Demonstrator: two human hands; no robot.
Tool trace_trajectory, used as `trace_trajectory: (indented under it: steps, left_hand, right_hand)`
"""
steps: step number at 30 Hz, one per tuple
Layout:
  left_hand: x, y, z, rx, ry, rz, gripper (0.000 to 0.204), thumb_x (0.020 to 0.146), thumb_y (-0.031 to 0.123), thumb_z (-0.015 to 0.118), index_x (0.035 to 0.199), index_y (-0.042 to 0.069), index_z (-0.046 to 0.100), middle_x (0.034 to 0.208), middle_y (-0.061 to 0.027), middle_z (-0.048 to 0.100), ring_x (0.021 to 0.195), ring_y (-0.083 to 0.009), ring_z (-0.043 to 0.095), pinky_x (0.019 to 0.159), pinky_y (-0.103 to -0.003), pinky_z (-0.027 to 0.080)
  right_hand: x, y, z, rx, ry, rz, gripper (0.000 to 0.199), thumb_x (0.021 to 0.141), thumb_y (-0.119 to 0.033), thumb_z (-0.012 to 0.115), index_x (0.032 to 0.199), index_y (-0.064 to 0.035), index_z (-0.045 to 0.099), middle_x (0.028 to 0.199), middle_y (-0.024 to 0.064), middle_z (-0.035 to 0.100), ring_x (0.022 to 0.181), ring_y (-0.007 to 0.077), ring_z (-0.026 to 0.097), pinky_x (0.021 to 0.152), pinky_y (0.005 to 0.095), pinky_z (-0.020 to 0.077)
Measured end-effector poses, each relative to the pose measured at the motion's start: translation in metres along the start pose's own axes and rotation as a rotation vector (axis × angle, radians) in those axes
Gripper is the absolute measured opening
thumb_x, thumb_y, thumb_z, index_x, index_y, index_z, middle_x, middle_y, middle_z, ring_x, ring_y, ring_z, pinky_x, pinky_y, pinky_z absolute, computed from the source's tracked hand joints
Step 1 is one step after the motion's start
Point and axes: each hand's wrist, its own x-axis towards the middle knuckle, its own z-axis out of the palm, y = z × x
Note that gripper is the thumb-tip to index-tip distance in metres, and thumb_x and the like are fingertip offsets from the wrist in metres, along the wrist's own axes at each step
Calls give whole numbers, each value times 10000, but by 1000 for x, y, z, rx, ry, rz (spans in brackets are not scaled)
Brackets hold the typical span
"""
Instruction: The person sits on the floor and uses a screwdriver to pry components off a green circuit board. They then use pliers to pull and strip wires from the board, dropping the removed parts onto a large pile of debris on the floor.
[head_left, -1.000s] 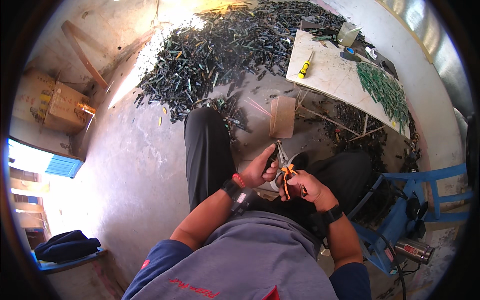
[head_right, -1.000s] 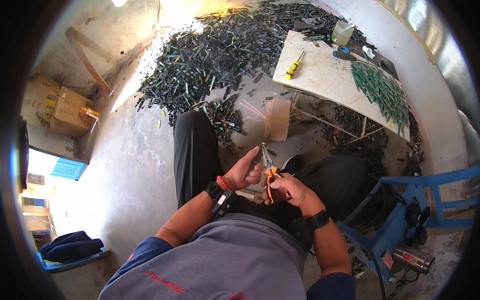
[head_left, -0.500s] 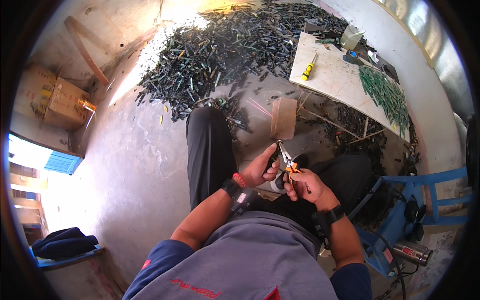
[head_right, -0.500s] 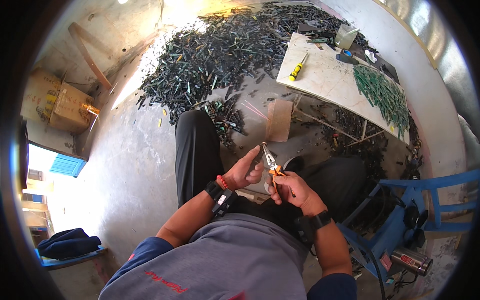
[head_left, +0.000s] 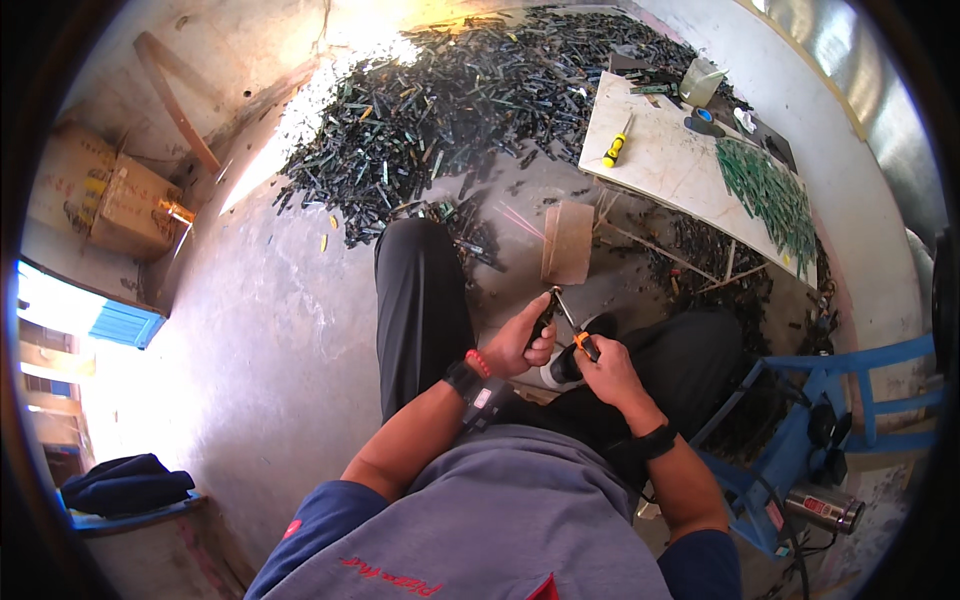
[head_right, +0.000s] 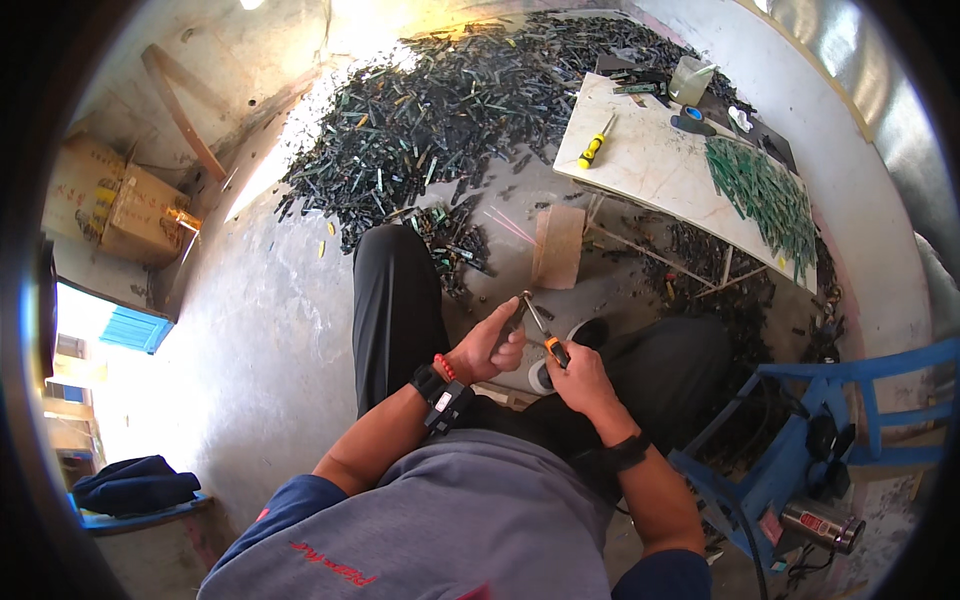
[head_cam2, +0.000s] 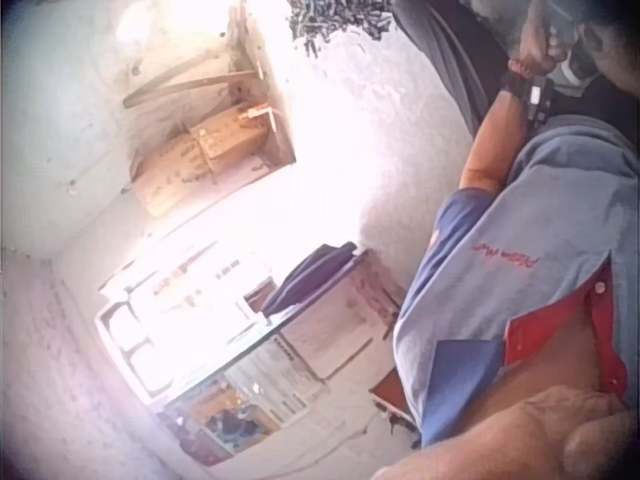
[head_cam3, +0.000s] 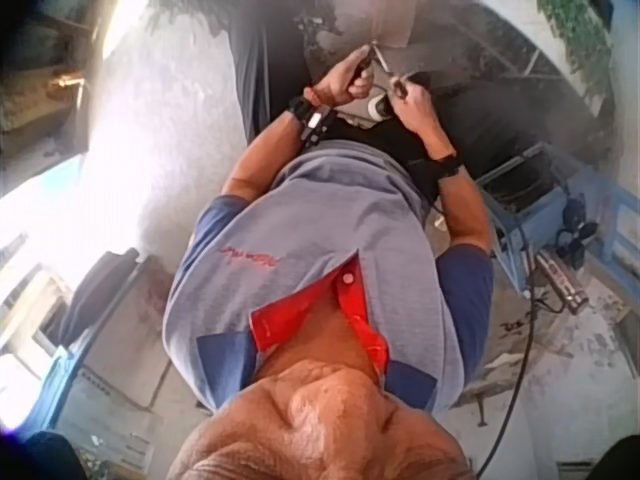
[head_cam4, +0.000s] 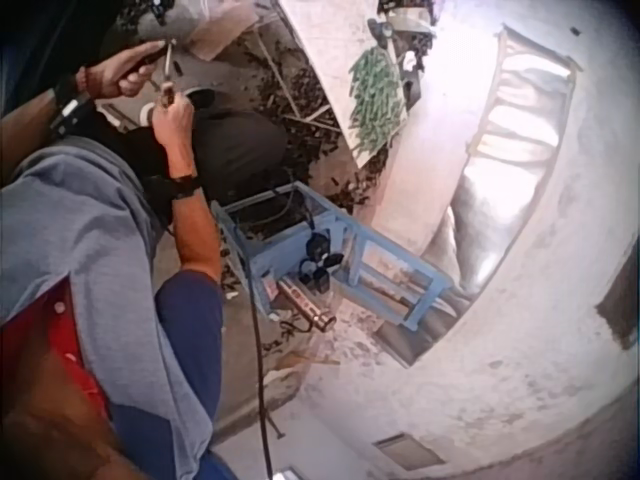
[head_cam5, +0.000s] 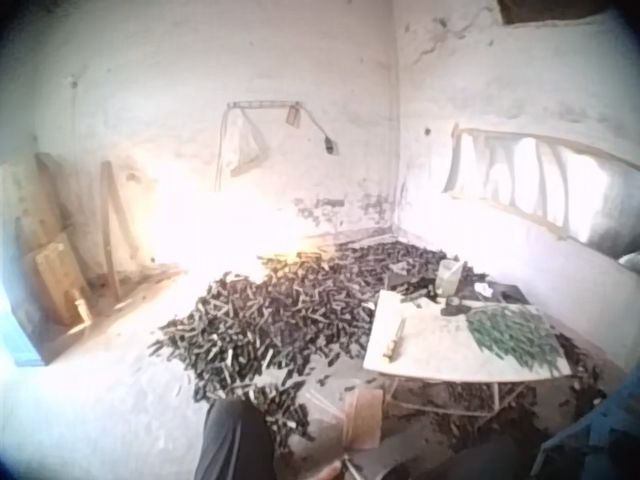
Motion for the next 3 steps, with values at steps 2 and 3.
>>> trace_trajectory:
  steps: [2, 3]
  left_hand:
    - [-2, 1, 5, 34, 6, 10, 561, 939, 576, 398, 645, 100, 433, 520, 46, 261, 407, -90, 209, 400, -243, 173]
    - [-1, 0, 4, 15, -22, 7, 565, 935, 582, 399, 647, 97, 438, 514, 45, 260, 402, -90, 207, 398, -243, 177]
  right_hand:
    - [0, 5, -5, 457, -223, 184, 178, 807, -187, 674, 919, -61, 615, 788, 139, 673, 717, 333, 668, 616, 412, 513]
    - [1, 9, -6, 686, -335, 276, 182, 807, -193, 683, 948, -88, 636, 823, 103, 698, 730, 333, 673, 625, 418, 519]
